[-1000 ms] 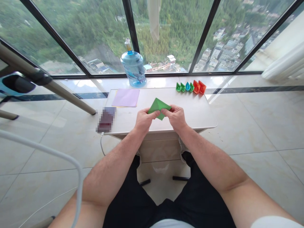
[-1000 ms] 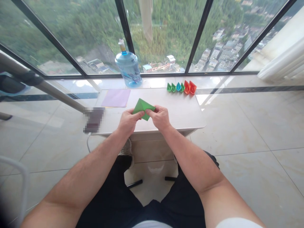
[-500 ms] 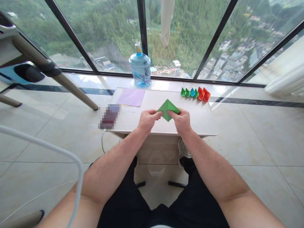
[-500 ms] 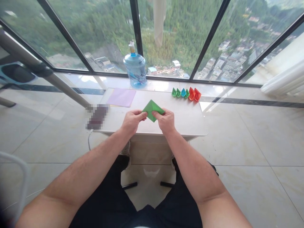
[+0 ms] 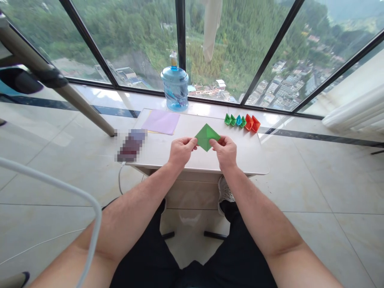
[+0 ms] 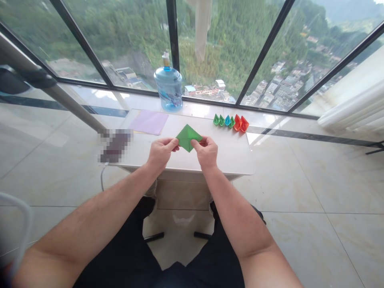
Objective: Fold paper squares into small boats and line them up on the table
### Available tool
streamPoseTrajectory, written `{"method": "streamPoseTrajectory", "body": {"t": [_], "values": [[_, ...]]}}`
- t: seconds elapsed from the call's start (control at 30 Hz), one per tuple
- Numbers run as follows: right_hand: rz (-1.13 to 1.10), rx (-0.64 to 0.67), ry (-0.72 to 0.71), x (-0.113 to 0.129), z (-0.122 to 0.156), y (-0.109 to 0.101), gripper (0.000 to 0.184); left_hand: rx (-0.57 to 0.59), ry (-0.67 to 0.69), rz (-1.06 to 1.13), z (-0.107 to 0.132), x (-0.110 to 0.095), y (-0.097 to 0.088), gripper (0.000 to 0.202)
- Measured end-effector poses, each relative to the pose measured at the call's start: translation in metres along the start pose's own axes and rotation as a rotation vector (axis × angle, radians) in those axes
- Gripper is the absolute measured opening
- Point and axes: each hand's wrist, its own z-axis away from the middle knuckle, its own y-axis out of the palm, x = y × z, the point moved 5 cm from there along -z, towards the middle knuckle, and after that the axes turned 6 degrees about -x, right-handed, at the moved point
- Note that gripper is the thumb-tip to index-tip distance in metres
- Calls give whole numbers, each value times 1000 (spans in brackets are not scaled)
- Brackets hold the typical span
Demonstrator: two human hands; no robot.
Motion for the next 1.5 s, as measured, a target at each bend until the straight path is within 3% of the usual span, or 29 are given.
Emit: {"method": "streamPoseTrajectory", "body": {"t": [0.1,0.17,0.3,0.43,0.53,0.63,0.7,0.8,0.87,1.07,1.33,1.5], "values": [[171,-143,-191,14,6,-8,40,-186,84,-121,-1,-5,-10,23],[232,-34,-245,20,14,-2,35,-213,165,-225,2,-10,-11,21],[223,184,-235,21,28,16,40,-29,438,-386,16,-23,3,21],[180,155,-186,14,26,18,37,140,557,-410,29,-24,16,22],[177,86,-155,9,18,12,29,112,508,-370,27,-24,15,17],[197,92,-117,7,10,7,23,-84,427,-317,12,-25,1,21],[198,141,-71,6,5,5,22,-196,339,-250,0,-24,-10,33],[157,220,1,8,-1,3,23,-16,46,-74,-17,-13,-10,32],[130,266,28,10,-4,3,25,75,-9,-46,-21,-14,-9,22],[121,388,4,15,-4,2,30,117,15,-15,-19,-22,-7,12],[66,447,-3,16,-3,2,36,156,10,1,-17,-22,-4,19],[39,417,11,16,-7,-1,34,215,-37,5,-14,-23,-3,20]]}}
